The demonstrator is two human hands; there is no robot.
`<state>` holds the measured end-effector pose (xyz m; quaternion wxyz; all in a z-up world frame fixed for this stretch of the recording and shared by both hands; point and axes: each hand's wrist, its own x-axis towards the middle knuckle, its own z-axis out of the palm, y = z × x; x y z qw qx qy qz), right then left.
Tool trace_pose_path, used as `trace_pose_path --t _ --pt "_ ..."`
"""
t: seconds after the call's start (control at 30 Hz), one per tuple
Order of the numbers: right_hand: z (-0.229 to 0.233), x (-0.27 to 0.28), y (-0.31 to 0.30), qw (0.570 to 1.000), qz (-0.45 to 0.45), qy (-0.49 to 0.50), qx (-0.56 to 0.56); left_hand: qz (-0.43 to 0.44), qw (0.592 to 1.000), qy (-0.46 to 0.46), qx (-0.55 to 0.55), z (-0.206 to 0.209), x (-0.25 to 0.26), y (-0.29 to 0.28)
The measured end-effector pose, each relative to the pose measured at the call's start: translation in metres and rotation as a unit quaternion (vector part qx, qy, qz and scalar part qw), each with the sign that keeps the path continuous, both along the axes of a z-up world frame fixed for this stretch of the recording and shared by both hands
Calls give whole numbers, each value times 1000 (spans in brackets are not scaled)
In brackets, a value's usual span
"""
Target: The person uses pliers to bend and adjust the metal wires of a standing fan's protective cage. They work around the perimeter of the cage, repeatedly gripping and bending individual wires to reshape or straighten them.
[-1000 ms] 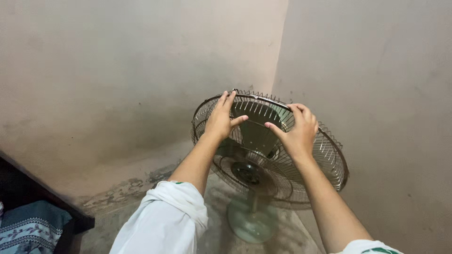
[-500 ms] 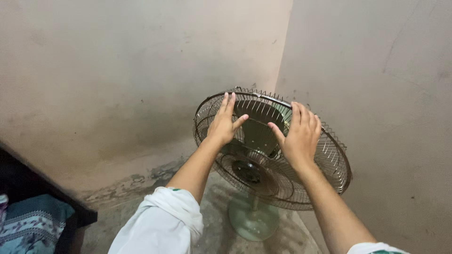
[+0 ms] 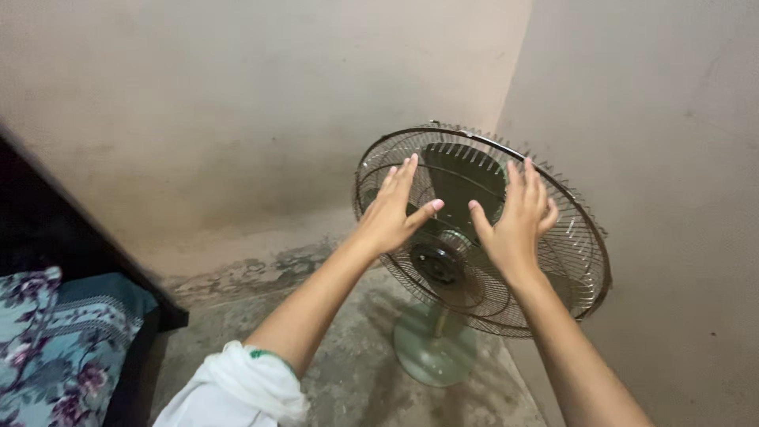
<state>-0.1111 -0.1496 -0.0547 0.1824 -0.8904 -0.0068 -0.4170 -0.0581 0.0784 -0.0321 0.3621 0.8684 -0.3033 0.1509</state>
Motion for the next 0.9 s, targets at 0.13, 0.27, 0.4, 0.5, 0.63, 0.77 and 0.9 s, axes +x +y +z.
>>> trace_pose_path --t 0.13,0.27,0.4,0.5,0.63,0.77,0.9 --pt "-11 -27 46 999 49 -1 15 1 998 0 -57 10 -52 33" --pt "-38 -63 106 995 90 18 51 31 998 5 -61 20 -122 86" --pt "-59 -115 182 987 138 57 65 75 994 -8 -75 12 -214 153" --pt "-67 -171 248 978 188 67 64 121 989 -7 -81 -4 -290 213" --pt "-72 -249 339 958 265 75 79 211 974 10 -80 -33 -389 296" --pt "-76 -329 430 925 357 99 90 301 952 1 -55 -54 -495 379" --pt "-77 -388 514 881 456 106 71 400 915 48 -31 -64 -593 449"
